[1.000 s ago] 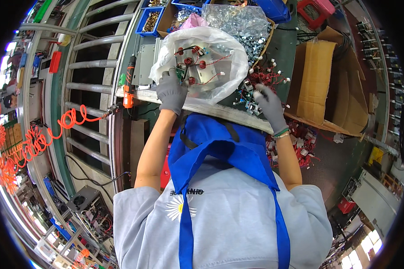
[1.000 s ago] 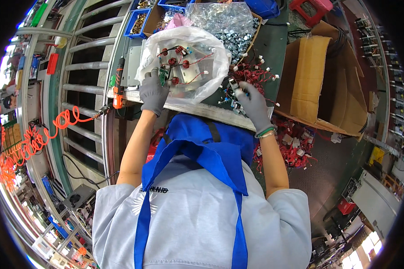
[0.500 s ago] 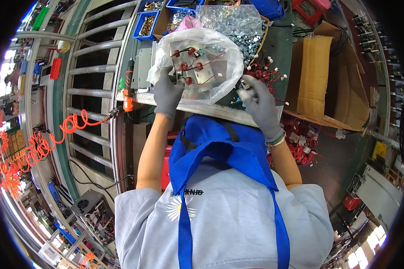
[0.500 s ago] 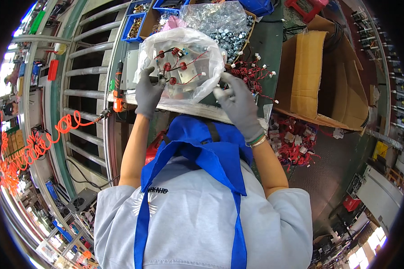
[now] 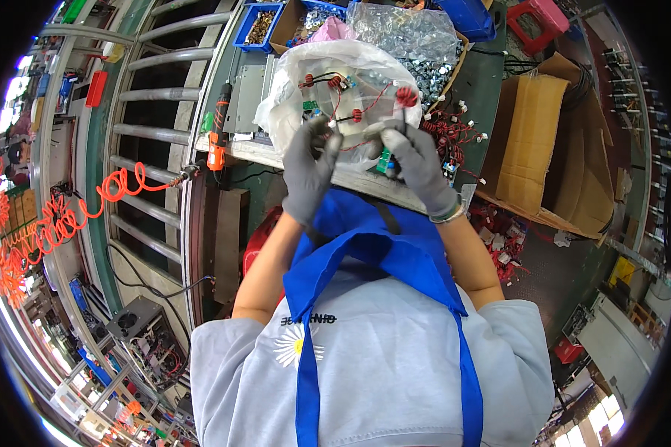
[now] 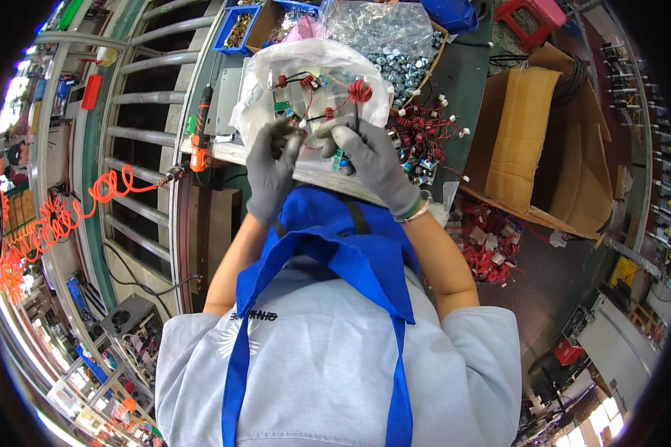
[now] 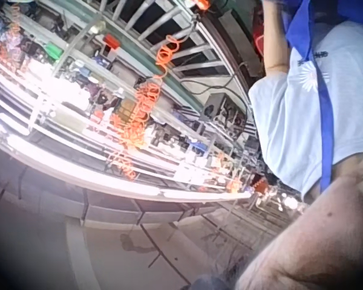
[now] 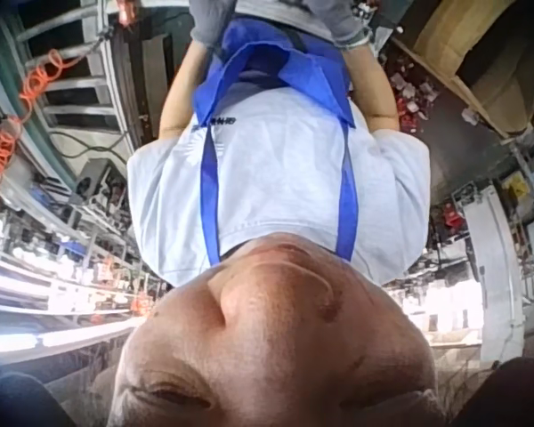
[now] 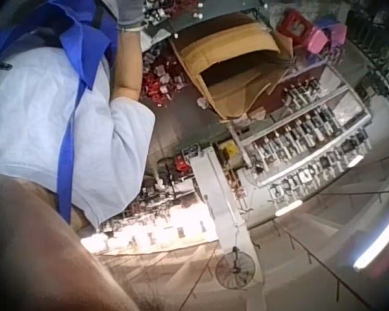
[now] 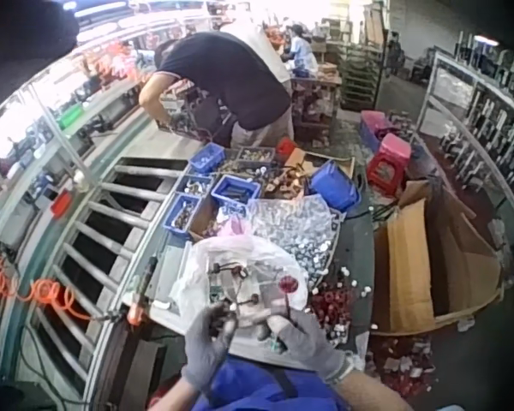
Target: The person assembles electronic components on a circuit board, using a screwdriver to secure parts and a pneumatic tool to tighten screws. They then sort small electronic modules from a plastic bag, handling them one by one.
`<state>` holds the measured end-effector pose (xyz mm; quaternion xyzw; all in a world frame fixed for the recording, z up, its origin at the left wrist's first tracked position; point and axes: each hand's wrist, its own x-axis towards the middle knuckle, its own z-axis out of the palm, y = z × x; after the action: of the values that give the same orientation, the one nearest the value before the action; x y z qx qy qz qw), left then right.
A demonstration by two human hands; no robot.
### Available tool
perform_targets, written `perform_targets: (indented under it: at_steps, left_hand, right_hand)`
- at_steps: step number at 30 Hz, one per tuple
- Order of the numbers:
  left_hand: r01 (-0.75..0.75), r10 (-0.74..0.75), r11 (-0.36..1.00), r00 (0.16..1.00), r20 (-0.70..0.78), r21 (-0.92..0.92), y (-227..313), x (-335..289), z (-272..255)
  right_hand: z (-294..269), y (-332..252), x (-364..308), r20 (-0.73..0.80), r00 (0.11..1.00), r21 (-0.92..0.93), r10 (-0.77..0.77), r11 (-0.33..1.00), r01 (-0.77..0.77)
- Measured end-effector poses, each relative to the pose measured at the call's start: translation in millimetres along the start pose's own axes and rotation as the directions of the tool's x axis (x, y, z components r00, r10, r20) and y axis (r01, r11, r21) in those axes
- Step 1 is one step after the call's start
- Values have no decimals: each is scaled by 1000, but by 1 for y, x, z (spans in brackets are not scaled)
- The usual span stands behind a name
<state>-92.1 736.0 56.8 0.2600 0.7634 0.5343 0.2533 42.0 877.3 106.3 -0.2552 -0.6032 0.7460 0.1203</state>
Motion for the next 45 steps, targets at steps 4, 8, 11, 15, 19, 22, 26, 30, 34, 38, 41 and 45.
perform_targets:
  at_steps: [4, 8, 11, 15, 19, 22, 26, 30, 34, 38, 41, 45]
  left_hand:
    - [-143, 129, 891, 990, 63, 430, -60, 43, -1]
    - [-266, 96, 694, 955, 280, 669, -71, 66, 5]
    - [-292, 83, 682, 942, 325, 671, -68, 76, 5]
    - [-255, 138, 818, 957, 255, 516, -64, 78, -8]
    - [-280, 225, 888, 957, 185, 366, -38, 63, -12]
    - [-279, 227, 888, 957, 180, 365, -34, 47, -2]
    - [-246, 215, 956, 958, 190, 160, -35, 19, 12]
    - [-162, 128, 975, 970, 207, 154, -20, -2, 6]
    - [9, -35, 927, 997, 62, 375, -46, 11, -5]
    - [-13, -23, 863, 998, 65, 504, -64, 30, 3]
    - [-109, 81, 845, 994, 76, 524, -66, 37, 10]
    - [-230, 205, 888, 973, 105, 398, 7, 14, -4]
  right_hand:
    - [-12, -23, -1, -54, 966, -227, -253, 945, 235]
    - [-29, -36, -25, -258, 961, -262, -94, 965, 24]
    - [-57, 1, -31, -351, 933, -478, 74, 843, -247]
    - [-77, 44, -45, -404, 914, -851, -35, 380, -361]
    - [-53, 26, -38, -279, 955, -527, 103, 815, -242]
    - [-22, 38, -13, -143, 954, -112, 263, 953, -280]
    - [9, 98, 43, -34, 847, 314, 530, 811, -494]
    - [16, 149, 73, -126, 806, 215, 578, 809, -547]
    - [21, 134, 90, -278, 816, 25, 507, 853, -522]
    - [30, 123, 100, -205, 890, 3, 408, 909, -417]
    - [27, 103, 94, -129, 860, 199, 494, 862, -466]
    - [14, 69, 65, -30, 916, 296, 401, 878, -375]
